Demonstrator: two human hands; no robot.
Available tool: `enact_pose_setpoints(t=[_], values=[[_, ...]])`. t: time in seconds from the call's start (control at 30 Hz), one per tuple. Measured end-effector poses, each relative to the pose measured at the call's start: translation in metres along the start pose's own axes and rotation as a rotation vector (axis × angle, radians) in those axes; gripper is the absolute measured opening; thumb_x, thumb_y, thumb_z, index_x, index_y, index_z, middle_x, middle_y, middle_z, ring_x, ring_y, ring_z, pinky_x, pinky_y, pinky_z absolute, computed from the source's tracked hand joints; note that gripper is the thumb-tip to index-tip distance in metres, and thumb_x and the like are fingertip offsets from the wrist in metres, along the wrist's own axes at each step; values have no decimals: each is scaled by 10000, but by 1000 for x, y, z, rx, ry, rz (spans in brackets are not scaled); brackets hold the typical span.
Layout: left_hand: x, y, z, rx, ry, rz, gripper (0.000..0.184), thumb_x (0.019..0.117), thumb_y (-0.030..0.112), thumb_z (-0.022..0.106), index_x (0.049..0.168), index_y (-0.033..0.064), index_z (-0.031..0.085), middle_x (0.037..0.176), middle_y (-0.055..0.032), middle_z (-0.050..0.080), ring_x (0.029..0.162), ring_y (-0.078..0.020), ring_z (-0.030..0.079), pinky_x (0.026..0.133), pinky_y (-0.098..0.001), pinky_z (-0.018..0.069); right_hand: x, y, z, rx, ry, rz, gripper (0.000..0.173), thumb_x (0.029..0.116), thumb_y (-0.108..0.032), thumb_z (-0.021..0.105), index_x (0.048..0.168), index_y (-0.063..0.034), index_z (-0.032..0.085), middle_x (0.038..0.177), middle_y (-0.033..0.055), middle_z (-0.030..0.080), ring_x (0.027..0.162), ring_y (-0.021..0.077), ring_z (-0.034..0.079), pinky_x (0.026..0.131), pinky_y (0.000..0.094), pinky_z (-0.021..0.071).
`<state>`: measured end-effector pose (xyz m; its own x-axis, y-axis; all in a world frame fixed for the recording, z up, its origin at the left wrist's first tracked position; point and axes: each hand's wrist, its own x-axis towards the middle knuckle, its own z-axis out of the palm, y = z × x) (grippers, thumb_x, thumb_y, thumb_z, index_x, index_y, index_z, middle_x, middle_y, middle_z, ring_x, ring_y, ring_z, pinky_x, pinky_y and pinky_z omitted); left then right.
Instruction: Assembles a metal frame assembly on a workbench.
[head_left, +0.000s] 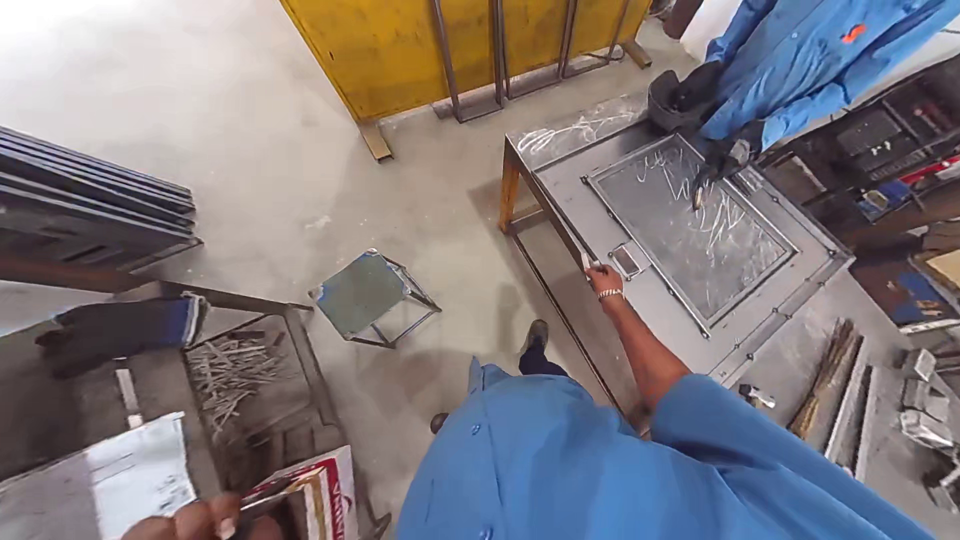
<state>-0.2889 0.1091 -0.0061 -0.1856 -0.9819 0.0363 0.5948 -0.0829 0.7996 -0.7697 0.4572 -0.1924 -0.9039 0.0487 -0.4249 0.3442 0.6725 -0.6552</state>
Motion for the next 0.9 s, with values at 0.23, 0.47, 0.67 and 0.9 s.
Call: enact_pose_setpoints(t=[0.23, 0.47, 0.67, 0.9], values=[[-42, -109, 126, -9, -169, -162, 522, 1130, 390, 150, 930, 238, 607, 575, 135, 531, 434, 1, 472, 441, -169, 453, 131, -93, -18, -264, 60, -219, 710, 944, -623, 612, 1480, -163, 540, 1554, 334, 383, 1360, 545, 449, 1028, 721, 421], [-46, -194, 207, 147, -196, -494, 352, 1131, 315, 315, 958, 169, 585, 556, 96, 525, 435, -24, 506, 438, -204, 491, 10, -225, 25, 136, -679, -628, 425, 1084, -309, 513, 1404, -39, 586, 1171, 136, 733, 1023, 210, 732, 908, 405, 604], [-35, -275, 246, -9, -585, -714, 118, 1060, 200, 478, 1012, 125, 555, 558, 47, 523, 422, -99, 519, 440, -281, 505, -68, -306, 48, 387, -1072, -500, 517, 1122, -342, 422, 1547, -48, 390, 1219, 156, 704, 1002, 225, 732, 857, 392, 618], [-18, -356, 251, 390, -1169, -657, 455, 1003, 113, 576, 1395, -91, 466, 1068, -159, 733, 945, -207, 729, 897, -400, 608, -31, -269, 41, 399, -481, -322, 378, 1104, -357, 479, 1145, -18, 643, 661, 15, 559, 480, 114, 496, 472, 292, 470]])
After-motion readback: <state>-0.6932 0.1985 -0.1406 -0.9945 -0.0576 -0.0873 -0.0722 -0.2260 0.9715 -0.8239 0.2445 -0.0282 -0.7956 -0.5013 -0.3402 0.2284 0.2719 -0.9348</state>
